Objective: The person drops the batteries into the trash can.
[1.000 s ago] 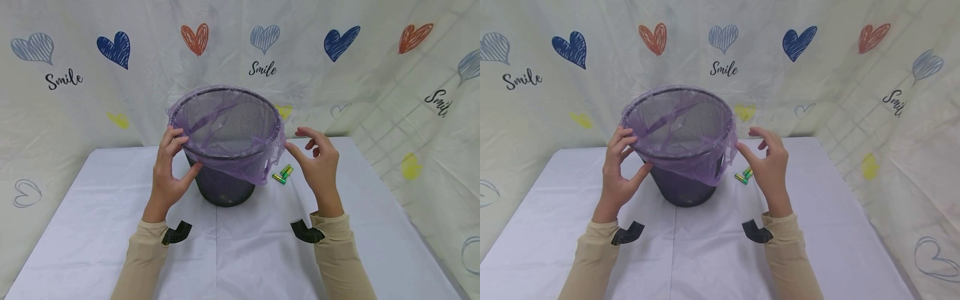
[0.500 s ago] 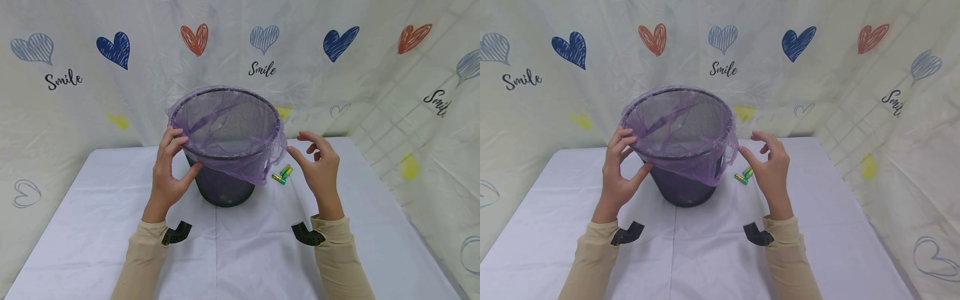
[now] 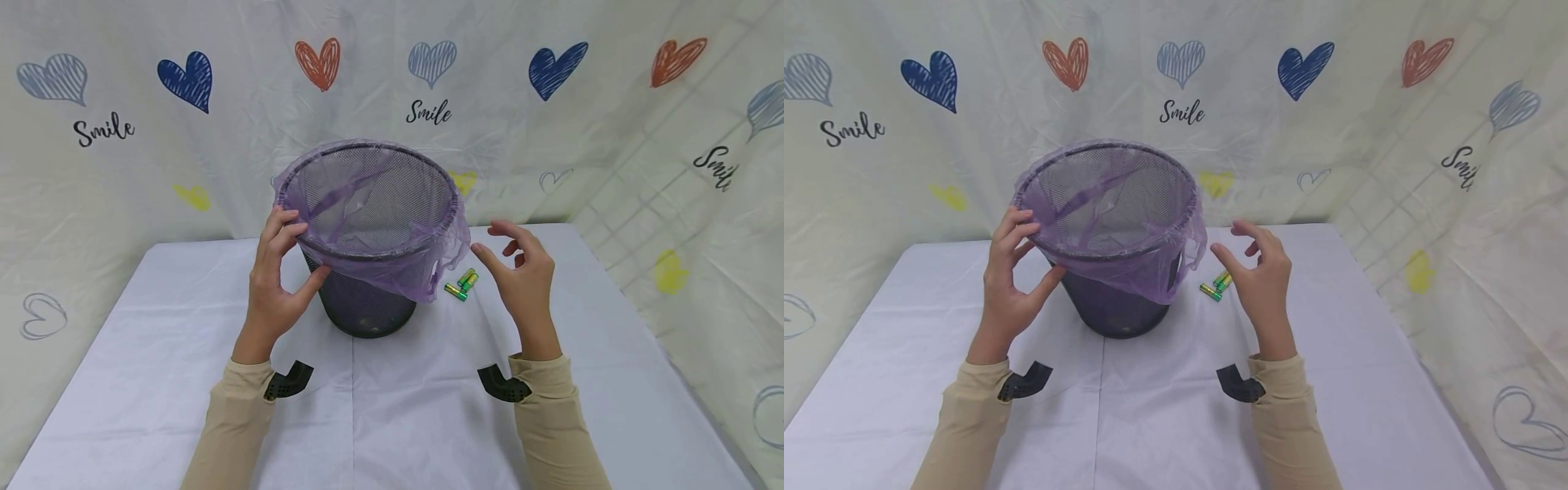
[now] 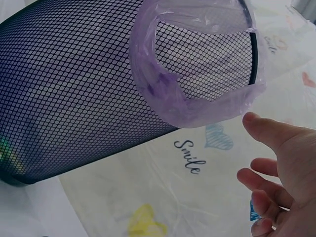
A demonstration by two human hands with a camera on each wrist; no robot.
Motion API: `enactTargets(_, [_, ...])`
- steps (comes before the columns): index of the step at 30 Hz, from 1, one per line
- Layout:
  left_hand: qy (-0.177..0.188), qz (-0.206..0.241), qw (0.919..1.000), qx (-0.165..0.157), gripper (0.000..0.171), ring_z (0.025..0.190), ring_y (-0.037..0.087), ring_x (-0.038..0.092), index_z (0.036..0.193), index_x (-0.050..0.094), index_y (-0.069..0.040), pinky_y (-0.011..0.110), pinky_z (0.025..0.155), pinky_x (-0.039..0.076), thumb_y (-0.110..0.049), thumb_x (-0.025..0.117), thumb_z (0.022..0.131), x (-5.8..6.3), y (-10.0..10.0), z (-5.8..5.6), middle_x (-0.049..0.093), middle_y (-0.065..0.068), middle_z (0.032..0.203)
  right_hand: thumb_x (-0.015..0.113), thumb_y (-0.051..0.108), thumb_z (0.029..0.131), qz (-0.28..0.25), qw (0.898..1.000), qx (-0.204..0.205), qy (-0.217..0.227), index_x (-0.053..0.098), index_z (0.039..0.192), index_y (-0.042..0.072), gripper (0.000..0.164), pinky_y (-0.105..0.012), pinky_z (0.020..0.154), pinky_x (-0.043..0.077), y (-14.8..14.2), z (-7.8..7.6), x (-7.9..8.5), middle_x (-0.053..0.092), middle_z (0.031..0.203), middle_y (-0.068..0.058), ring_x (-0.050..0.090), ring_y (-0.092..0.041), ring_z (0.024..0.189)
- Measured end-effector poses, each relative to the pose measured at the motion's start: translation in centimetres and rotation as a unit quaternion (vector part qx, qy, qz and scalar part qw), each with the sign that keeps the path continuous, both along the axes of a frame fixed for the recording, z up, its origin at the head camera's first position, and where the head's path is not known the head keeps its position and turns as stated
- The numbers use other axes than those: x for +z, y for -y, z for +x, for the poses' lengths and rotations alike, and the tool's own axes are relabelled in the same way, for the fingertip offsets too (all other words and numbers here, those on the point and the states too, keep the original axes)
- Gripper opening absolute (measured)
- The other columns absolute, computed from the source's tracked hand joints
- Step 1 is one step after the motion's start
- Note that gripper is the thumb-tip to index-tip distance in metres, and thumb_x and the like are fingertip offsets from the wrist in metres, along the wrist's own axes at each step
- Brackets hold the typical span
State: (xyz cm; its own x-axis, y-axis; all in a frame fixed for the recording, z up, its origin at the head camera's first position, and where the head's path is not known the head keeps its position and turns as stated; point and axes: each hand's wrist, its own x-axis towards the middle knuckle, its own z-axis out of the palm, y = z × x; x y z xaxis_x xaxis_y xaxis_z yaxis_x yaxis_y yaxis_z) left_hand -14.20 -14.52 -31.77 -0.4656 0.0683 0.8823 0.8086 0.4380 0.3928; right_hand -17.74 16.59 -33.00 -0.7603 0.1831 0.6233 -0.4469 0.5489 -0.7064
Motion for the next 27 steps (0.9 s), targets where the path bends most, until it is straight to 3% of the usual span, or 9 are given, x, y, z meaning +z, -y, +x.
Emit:
enactTargets(9, [-0.001, -0.002, 1.0000, 0.002, 0.056, 0.132, 0.047, 0.028, 0.115, 0.046, 0.014, 0.023, 0.104, 0.040, 0.007, 0.071, 0.066, 0.0, 0.0, -0.1, 0.042, 0.035, 0.126, 0.075, 0.031, 0.074, 0.007, 1.000, -0.013, 0.019, 0.065, 0.111, 0.017, 0.041, -0.028, 0.061, 0.032, -1.1, -1.2, -2.3, 0.067, 0.102, 0.000, 0.043, -0.012, 0.074])
enactTargets(27, [-0.009, 0.005, 0.9999, -0.008, 0.053, 0.131, 0.048, 0.028, 0.114, 0.047, 0.014, 0.024, 0.103, 0.041, 0.003, 0.071, 0.068, -0.1, 0.0, -0.2, 0.042, 0.036, 0.124, 0.074, 0.033, 0.074, 0.026, 0.998, -0.012, 0.047, 0.064, 0.112, 0.014, 0.043, -0.023, 0.062, 0.032, -1.3, -2.2, -3.9, 0.067, 0.104, -0.002, 0.044, -0.012, 0.075])
